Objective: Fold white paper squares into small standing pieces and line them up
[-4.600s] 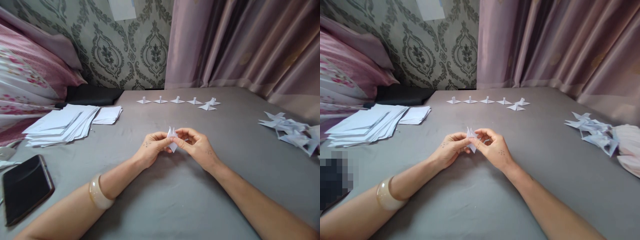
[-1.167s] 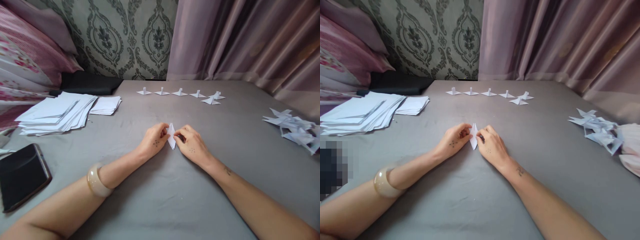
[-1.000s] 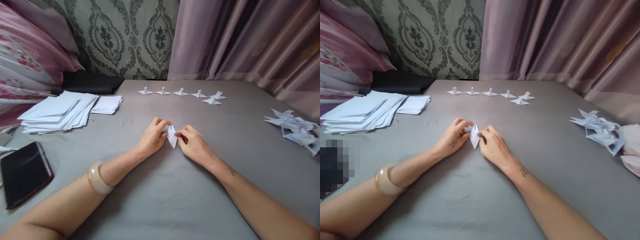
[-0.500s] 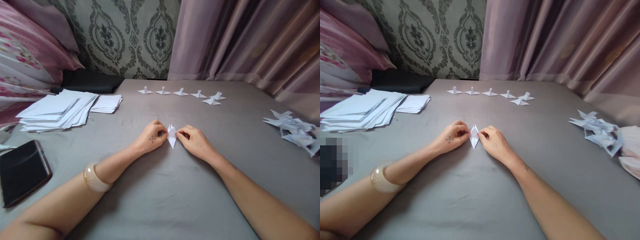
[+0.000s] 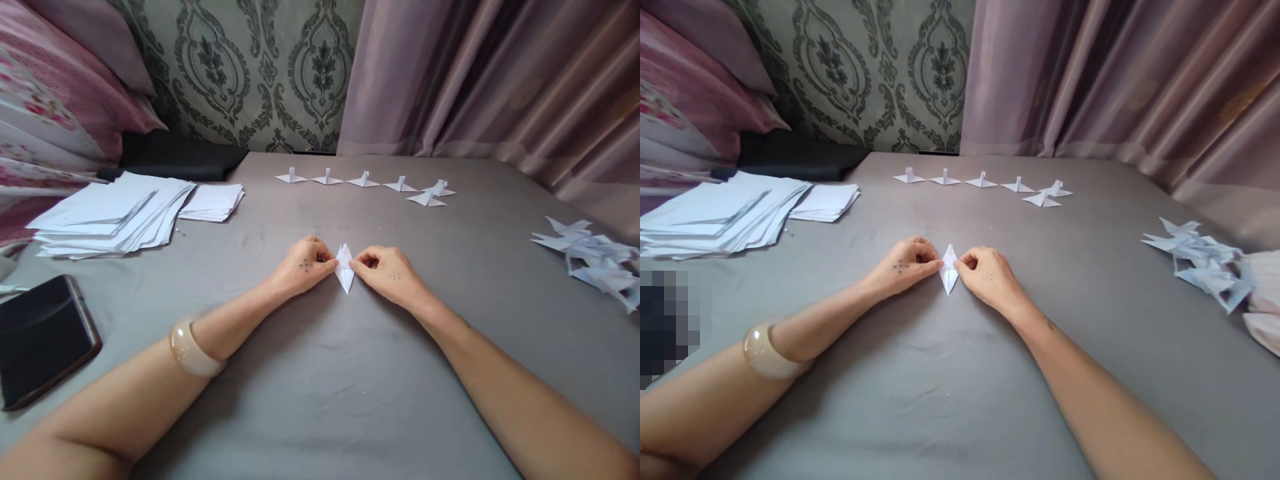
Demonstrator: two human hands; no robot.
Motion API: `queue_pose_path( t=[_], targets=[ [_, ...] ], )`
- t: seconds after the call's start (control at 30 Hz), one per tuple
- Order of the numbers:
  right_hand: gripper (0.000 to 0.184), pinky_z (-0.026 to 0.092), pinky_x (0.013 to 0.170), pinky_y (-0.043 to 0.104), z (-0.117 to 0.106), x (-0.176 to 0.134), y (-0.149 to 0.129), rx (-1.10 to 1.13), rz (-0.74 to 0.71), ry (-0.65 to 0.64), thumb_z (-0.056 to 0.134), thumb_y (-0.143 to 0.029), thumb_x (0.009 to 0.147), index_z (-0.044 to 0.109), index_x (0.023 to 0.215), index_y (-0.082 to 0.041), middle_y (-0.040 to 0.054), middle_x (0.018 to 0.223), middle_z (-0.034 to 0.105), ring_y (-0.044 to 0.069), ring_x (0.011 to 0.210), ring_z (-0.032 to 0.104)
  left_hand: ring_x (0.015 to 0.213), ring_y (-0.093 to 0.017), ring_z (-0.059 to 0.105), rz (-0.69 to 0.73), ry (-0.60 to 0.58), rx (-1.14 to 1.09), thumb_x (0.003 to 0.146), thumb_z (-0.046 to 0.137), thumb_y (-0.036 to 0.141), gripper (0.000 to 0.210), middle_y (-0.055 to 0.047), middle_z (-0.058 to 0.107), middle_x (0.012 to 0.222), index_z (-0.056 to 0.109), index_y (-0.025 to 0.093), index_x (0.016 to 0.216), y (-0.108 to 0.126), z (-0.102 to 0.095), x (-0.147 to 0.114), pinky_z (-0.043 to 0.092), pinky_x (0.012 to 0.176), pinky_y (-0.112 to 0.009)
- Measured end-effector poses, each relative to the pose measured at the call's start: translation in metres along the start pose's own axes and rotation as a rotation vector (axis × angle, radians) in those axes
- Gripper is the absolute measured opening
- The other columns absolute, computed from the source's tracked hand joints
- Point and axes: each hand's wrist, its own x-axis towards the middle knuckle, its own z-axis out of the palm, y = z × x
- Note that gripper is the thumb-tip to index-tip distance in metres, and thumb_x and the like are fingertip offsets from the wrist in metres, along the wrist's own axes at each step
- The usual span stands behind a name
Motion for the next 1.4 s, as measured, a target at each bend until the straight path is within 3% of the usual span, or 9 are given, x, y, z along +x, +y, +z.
queue_pose_path(
  t=[0.4,0.53,0.7,0.87,0.97,1.03,1.17,1.27,1.4],
  targets=[
    [0.018,0.041,0.056,0.027,0.001,0.001,-0.003,0.027,0.054,0.022,0.060,-0.035,0.072,0.068,0.066,-0.020,0.0012,0.063,0.066,0.014,0.056,0.055,0.078,-0.016,0.056,0.024,0.055,0.056,0.076,0.060,0.024,0.011,-0.005,0.058,0.086,0.061,0.014,0.070,0.000,0.005,-0.001,0.046,0.072,-0.030],
    [0.012,0.042,0.061,0.027,0.003,0.002,0.001,0.064,0.052,0.033,0.063,-0.032,0.072,0.068,0.073,-0.020,0.0005,0.069,0.067,0.013,0.060,0.057,0.083,-0.016,0.054,0.186,0.103,0.121,0.080,0.055,0.018,0.009,-0.005,0.058,0.092,0.059,0.016,0.089,-0.005,0.011,-0.004,0.046,0.074,-0.030],
    [0.015,0.044,0.068,0.026,0.005,-0.001,0.011,0.093,-0.111,0.023,0.058,-0.027,0.081,0.071,0.086,-0.023,0.0009,0.084,0.067,0.013,0.070,0.059,0.095,-0.019,0.053,0.333,0.012,0.322,0.090,0.037,0.013,0.027,-0.006,0.060,0.102,0.062,0.019,0.099,-0.001,0.011,-0.009,0.046,0.077,-0.030],
    [0.033,0.036,0.058,0.026,-0.004,-0.019,0.007,-0.322,-0.354,-0.019,0.046,-0.017,0.088,0.068,0.108,-0.031,0.0028,0.097,0.063,0.013,0.071,0.057,0.091,-0.020,0.053,0.383,-0.115,0.598,0.085,0.036,0.007,0.034,-0.009,0.062,0.096,0.065,0.017,0.100,0.009,0.005,-0.016,0.044,0.064,-0.027],
    [0.040,0.027,0.051,0.027,-0.012,-0.026,0.006,-0.530,-0.409,-0.041,0.042,-0.014,0.088,0.065,0.114,-0.034,0.0029,0.102,0.062,0.014,0.070,0.056,0.090,-0.023,0.053,0.428,-0.098,0.691,0.086,0.039,0.014,0.029,-0.011,0.063,0.094,0.066,0.015,0.097,0.011,0.005,-0.019,0.043,0.061,-0.029],
    [0.039,0.026,0.052,0.028,-0.015,-0.027,0.009,-0.548,-0.419,-0.048,0.042,-0.014,0.088,0.066,0.112,-0.034,0.0029,0.104,0.062,0.014,0.070,0.055,0.088,-0.024,0.053,0.440,-0.067,0.690,0.087,0.041,0.019,0.027,-0.011,0.062,0.092,0.066,0.017,0.097,0.012,0.006,-0.021,0.041,0.058,-0.030],
    [0.036,0.033,0.057,0.028,-0.013,-0.024,0.014,-0.445,-0.380,-0.029,0.044,-0.015,0.086,0.069,0.105,-0.031,0.0022,0.104,0.063,0.013,0.068,0.055,0.089,-0.023,0.054,0.417,-0.002,0.614,0.093,0.040,0.041,0.034,-0.010,0.062,0.093,0.067,0.019,0.093,0.012,0.011,-0.021,0.041,0.058,-0.029],
    [0.034,0.036,0.060,0.027,-0.007,-0.023,0.014,-0.350,-0.320,0.007,0.044,-0.013,0.084,0.070,0.102,-0.028,0.0023,0.103,0.064,0.014,0.072,0.057,0.089,-0.023,0.054,0.396,0.029,0.596,0.088,0.044,0.056,0.045,-0.010,0.061,0.095,0.066,0.017,0.092,0.012,0.014,-0.019,0.042,0.063,-0.030],
    [0.034,0.041,0.066,0.027,-0.003,-0.023,0.010,-0.189,-0.253,0.005,0.042,-0.010,0.081,0.069,0.097,-0.023,0.0029,0.101,0.064,0.014,0.077,0.059,0.087,-0.022,0.054,0.357,0.040,0.561,0.084,0.053,0.055,0.041,-0.009,0.061,0.096,0.066,0.017,0.093,0.014,0.014,-0.017,0.044,0.069,-0.032]
  ],
)
